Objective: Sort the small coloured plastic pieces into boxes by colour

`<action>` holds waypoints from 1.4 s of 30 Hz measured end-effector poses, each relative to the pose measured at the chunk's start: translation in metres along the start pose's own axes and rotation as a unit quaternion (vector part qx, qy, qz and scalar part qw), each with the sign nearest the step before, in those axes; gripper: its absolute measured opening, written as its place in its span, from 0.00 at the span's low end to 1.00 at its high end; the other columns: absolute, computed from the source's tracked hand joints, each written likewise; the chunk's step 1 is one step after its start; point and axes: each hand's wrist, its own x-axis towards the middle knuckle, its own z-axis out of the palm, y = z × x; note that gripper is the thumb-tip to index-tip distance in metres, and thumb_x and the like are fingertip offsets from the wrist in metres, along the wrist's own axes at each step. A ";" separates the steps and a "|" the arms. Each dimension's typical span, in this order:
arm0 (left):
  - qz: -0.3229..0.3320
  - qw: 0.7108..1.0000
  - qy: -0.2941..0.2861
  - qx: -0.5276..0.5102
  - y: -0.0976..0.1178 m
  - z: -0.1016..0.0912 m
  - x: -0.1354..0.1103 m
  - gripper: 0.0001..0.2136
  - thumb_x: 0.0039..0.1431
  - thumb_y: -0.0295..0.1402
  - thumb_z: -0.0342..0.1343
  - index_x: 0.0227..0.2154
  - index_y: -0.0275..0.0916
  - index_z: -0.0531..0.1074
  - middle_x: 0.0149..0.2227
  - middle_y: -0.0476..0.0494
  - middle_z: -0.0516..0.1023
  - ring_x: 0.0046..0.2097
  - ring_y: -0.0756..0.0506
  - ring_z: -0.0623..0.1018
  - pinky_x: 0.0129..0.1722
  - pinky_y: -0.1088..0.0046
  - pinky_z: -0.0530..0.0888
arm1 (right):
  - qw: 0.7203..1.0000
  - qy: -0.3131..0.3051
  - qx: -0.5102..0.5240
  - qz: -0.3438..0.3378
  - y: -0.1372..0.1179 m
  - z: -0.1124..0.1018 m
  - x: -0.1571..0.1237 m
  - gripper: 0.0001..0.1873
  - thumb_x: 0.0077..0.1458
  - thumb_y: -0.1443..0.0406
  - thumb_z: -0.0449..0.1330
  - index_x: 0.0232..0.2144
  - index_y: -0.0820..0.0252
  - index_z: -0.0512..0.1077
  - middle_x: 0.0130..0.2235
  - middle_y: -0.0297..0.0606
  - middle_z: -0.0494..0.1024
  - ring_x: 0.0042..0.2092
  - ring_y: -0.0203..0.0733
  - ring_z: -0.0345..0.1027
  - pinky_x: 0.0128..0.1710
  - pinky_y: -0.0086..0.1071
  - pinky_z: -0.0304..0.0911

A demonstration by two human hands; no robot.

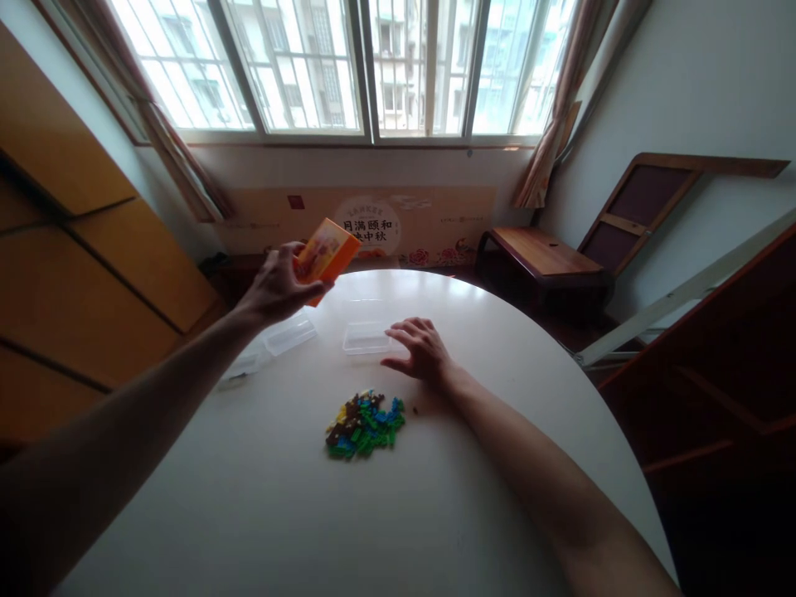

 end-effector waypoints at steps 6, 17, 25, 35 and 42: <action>0.108 0.985 -0.099 -0.095 0.020 0.005 -0.107 0.36 0.41 0.40 0.64 0.55 0.40 0.60 0.50 0.37 0.67 0.47 0.37 0.73 0.46 0.56 0.73 | 0.940 0.091 0.312 0.107 -0.046 -0.018 -0.009 0.61 0.38 0.36 0.61 0.66 0.53 0.42 0.62 0.52 0.58 0.54 0.54 0.63 0.52 0.49 0.63; 0.120 0.950 -0.213 -0.196 0.037 -0.001 -0.149 0.32 0.41 0.39 0.65 0.53 0.43 0.67 0.52 0.37 0.70 0.48 0.36 0.74 0.49 0.55 0.72 | 0.783 -0.006 0.596 0.180 -0.102 -0.056 -0.039 0.67 0.33 0.51 0.73 0.66 0.46 0.36 0.60 0.48 0.59 0.56 0.57 0.63 0.53 0.51 0.65; -0.144 0.711 -0.360 -0.586 0.008 -0.014 -0.129 0.20 0.53 0.41 0.52 0.46 0.36 0.71 0.42 0.36 0.78 0.42 0.37 0.78 0.40 0.55 0.77 | 0.709 -0.070 0.672 0.201 -0.103 -0.076 -0.061 0.50 0.40 0.58 0.70 0.62 0.48 0.53 0.60 0.44 0.62 0.56 0.54 0.64 0.52 0.47 0.66; -0.247 0.733 -0.163 -0.612 0.020 0.018 -0.133 0.16 0.49 0.29 0.58 0.43 0.32 0.71 0.40 0.37 0.79 0.40 0.41 0.80 0.38 0.65 0.79 | 0.626 -0.078 0.715 0.300 -0.113 -0.079 -0.067 0.32 0.53 0.58 0.61 0.59 0.47 0.58 0.57 0.42 0.68 0.42 0.45 0.74 0.31 0.34 0.75; -0.167 0.734 -0.260 -0.605 0.036 0.038 -0.138 0.21 0.48 0.41 0.64 0.42 0.33 0.73 0.40 0.38 0.80 0.37 0.43 0.80 0.32 0.72 0.75 | 0.639 -0.041 0.666 0.384 -0.113 -0.076 -0.070 0.21 0.57 0.55 0.60 0.51 0.52 0.63 0.41 0.39 0.78 0.35 0.43 0.77 0.31 0.33 0.74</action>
